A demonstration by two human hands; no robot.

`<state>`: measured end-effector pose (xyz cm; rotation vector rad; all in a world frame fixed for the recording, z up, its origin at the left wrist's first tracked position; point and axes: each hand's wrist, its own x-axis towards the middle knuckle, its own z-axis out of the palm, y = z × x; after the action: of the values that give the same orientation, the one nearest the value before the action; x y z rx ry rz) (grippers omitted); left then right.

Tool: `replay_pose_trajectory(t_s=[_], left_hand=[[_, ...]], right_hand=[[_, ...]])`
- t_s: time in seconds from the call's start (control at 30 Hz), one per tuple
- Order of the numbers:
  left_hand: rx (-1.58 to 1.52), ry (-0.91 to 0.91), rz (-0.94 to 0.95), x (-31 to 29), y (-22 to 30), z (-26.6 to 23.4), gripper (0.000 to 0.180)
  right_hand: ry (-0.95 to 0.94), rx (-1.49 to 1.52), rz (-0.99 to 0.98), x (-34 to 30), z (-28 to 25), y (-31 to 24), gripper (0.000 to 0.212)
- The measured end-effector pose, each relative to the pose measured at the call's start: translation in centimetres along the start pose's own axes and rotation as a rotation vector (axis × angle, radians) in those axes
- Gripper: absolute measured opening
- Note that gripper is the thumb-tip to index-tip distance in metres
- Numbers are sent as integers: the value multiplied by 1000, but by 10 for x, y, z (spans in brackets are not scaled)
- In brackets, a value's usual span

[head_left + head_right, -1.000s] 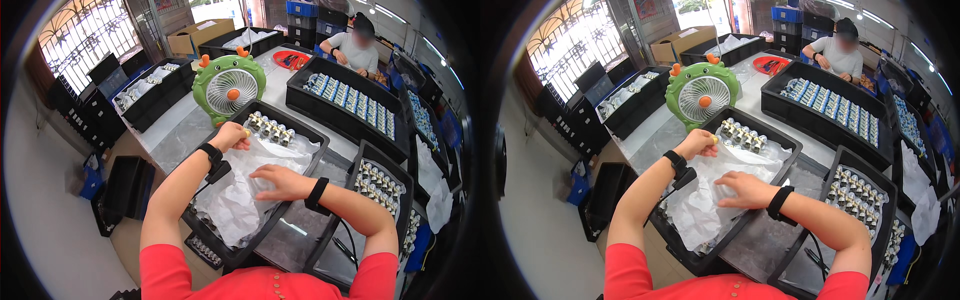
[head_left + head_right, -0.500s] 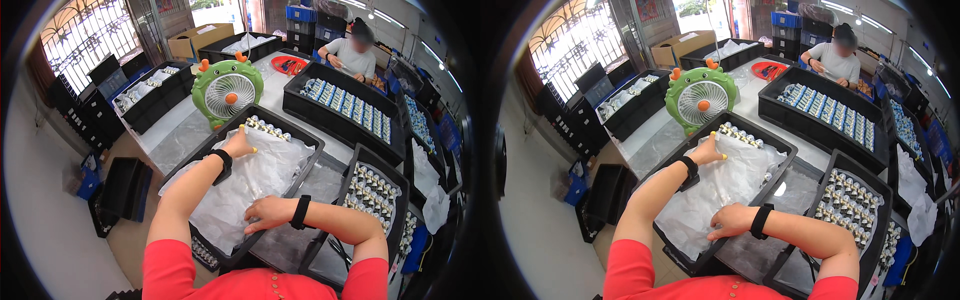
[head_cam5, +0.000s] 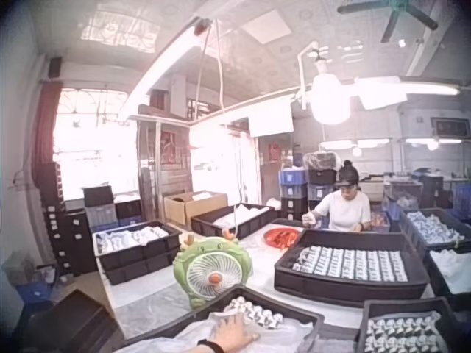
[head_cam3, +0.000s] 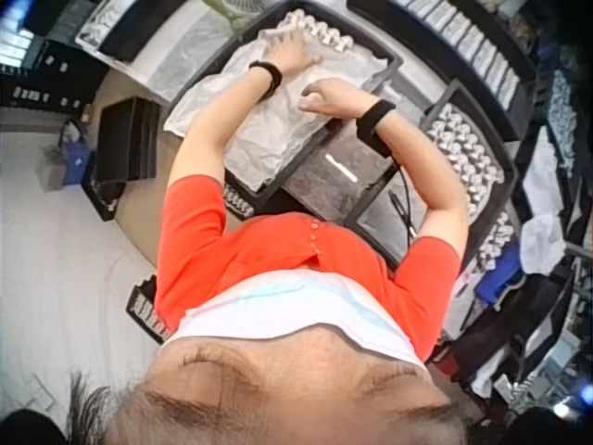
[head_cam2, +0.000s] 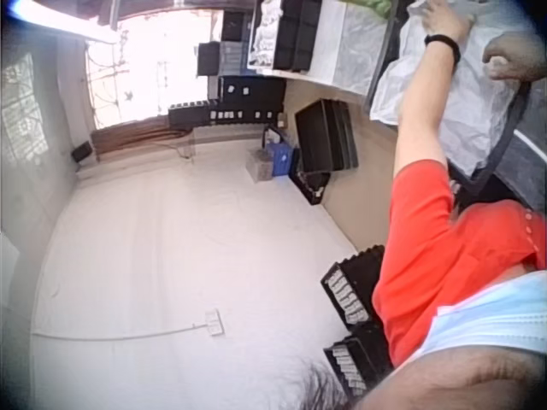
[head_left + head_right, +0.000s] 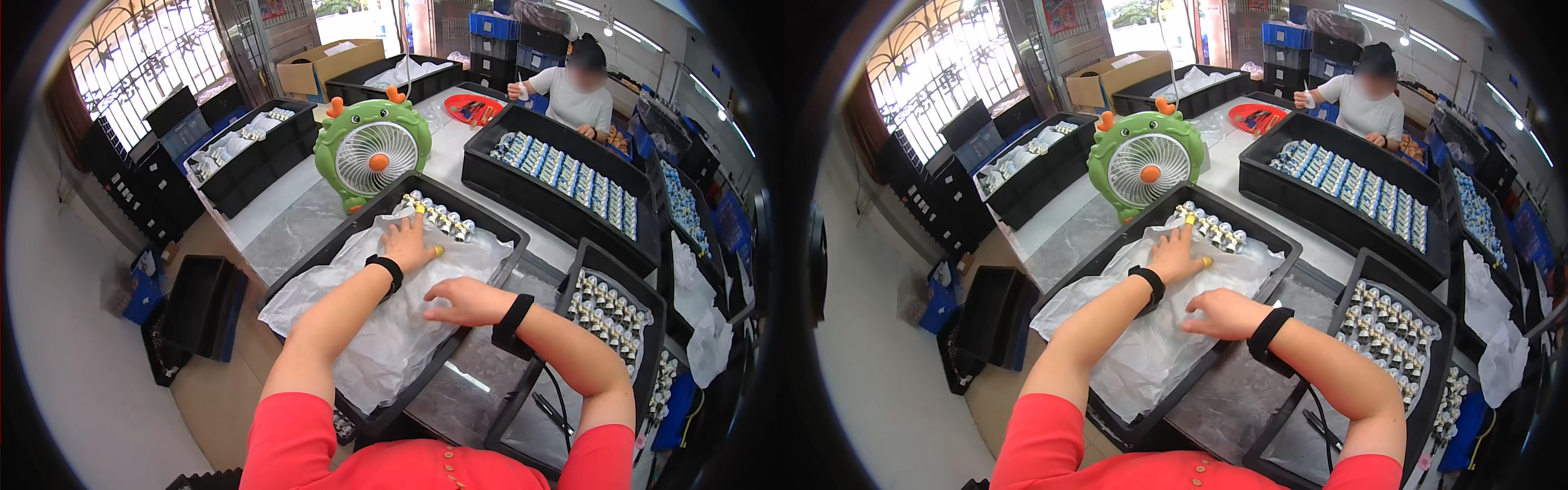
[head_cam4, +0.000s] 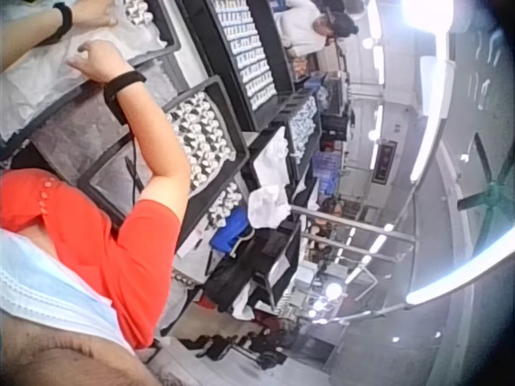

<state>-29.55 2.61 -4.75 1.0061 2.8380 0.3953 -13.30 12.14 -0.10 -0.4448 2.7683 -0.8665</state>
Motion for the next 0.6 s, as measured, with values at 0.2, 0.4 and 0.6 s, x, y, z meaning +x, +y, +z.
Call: replay_pose_trajectory(t_s=[0.2,0.4,0.6], left_hand=[[23,-45,-63,11,-1,-1,92],[86,-17,-130,13,4,4,93],[85,-77,-119,13,6,-3,93]], right_hand=[[60,-269,342,-6,-9,30,56],[32,-335,435,-7,-17,45,60],[90,-393,475,-2,-16,57,59]])
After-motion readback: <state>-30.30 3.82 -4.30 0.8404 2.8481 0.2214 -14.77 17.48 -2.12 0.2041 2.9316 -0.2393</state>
